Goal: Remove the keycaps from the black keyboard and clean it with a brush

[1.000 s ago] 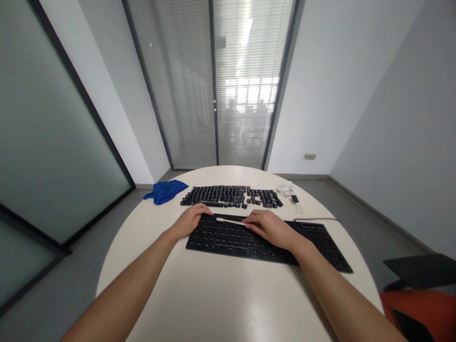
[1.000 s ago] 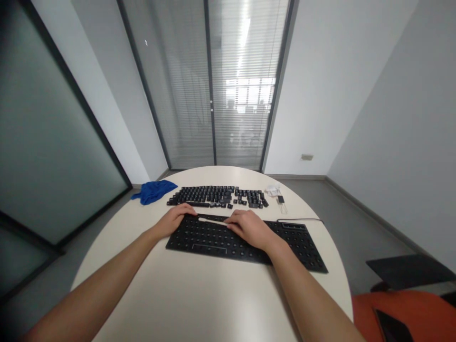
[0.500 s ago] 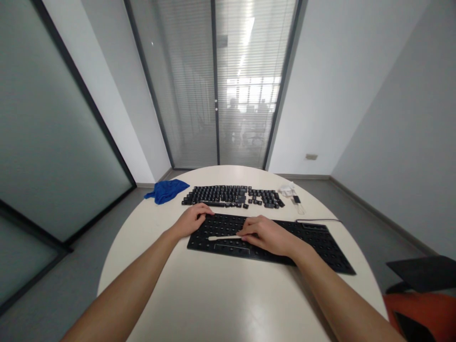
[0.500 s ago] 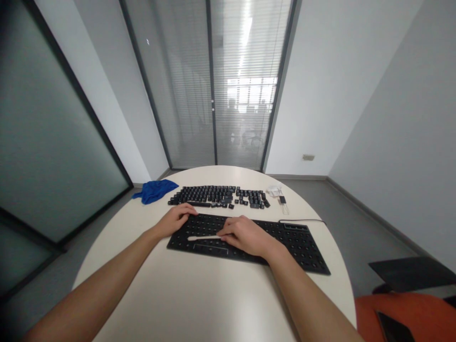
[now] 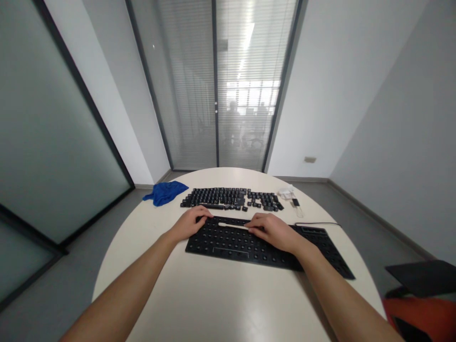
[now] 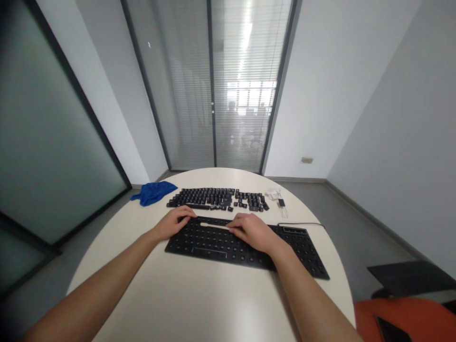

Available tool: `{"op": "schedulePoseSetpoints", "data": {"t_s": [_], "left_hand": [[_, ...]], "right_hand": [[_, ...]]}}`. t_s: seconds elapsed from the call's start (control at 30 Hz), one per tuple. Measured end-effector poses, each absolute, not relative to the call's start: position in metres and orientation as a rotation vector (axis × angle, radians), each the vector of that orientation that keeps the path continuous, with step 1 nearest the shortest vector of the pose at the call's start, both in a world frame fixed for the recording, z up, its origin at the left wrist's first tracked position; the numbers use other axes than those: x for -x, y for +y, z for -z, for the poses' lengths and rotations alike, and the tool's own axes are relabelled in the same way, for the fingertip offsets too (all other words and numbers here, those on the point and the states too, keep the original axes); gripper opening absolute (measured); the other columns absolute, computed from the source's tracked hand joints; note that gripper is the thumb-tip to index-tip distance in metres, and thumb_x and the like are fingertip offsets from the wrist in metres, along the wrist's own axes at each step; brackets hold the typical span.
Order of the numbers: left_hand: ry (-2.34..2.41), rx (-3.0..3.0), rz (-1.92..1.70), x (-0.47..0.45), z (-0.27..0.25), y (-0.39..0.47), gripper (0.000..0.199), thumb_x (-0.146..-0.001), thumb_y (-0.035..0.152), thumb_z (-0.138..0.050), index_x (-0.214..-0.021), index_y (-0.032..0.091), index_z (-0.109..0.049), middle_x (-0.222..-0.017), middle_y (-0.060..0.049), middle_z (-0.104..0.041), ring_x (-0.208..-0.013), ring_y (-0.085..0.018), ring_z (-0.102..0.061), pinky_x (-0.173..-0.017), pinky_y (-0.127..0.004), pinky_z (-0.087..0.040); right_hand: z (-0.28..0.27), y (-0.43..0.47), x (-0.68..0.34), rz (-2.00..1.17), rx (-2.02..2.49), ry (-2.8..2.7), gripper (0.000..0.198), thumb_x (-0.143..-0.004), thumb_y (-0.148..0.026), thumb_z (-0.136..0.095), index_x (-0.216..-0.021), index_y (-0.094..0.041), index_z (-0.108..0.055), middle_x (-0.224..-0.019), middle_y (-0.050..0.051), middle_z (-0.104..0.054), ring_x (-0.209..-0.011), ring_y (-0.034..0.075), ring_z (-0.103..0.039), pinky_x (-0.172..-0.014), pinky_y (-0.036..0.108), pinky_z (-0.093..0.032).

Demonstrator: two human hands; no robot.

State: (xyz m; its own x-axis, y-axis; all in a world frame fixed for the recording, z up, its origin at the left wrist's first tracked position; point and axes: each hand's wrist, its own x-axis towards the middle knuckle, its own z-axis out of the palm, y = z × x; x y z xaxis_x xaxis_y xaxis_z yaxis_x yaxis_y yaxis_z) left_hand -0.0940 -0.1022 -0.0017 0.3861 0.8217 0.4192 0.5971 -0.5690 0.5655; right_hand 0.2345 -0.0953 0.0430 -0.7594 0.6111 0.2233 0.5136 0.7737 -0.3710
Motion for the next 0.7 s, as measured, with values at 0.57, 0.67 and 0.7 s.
{"op": "schedulePoseSetpoints", "data": {"t_s": [0.57, 0.67, 0.7], "left_hand": [[1.252, -2.342, -0.961, 0.0941, 0.0005, -0.1047, 0.017, -0.089, 0.026, -0.062, -0.101, 0.022, -0.074, -0.107, -0.007, -0.067, -0.100, -0.021, -0.063, -0.094, -0.036, -0.048], [1.237, -2.339, -0.976, 0.0949, 0.0014, -0.1043, 0.021, -0.090, 0.020, -0.057, -0.101, 0.022, -0.074, -0.106, -0.007, -0.067, -0.101, -0.021, -0.063, -0.095, -0.035, -0.047], [1.232, -2.338, -0.978, 0.0952, 0.0020, -0.1041, 0.023, -0.090, 0.017, -0.055, -0.102, 0.022, -0.074, -0.106, -0.007, -0.068, -0.101, -0.021, -0.062, -0.095, -0.036, -0.047]], "right_hand": [[-0.0390, -0.0937, -0.2344, -0.358, 0.958, -2.581, 0.025, -0.096, -0.028, -0.053, -0.109, -0.021, -0.073, -0.101, 0.007, -0.072, -0.091, 0.021, -0.066, -0.085, 0.032, -0.048], [-0.0380, -0.0935, -0.2345, -0.356, 0.967, -2.581, 0.024, -0.096, -0.027, -0.054, -0.108, -0.021, -0.073, -0.101, 0.007, -0.072, -0.091, 0.021, -0.065, -0.085, 0.032, -0.048], [-0.0375, -0.0932, -0.2347, -0.356, 0.971, -2.578, 0.024, -0.096, -0.027, -0.054, -0.108, -0.021, -0.073, -0.101, 0.007, -0.072, -0.092, 0.021, -0.065, -0.085, 0.032, -0.048]]}}
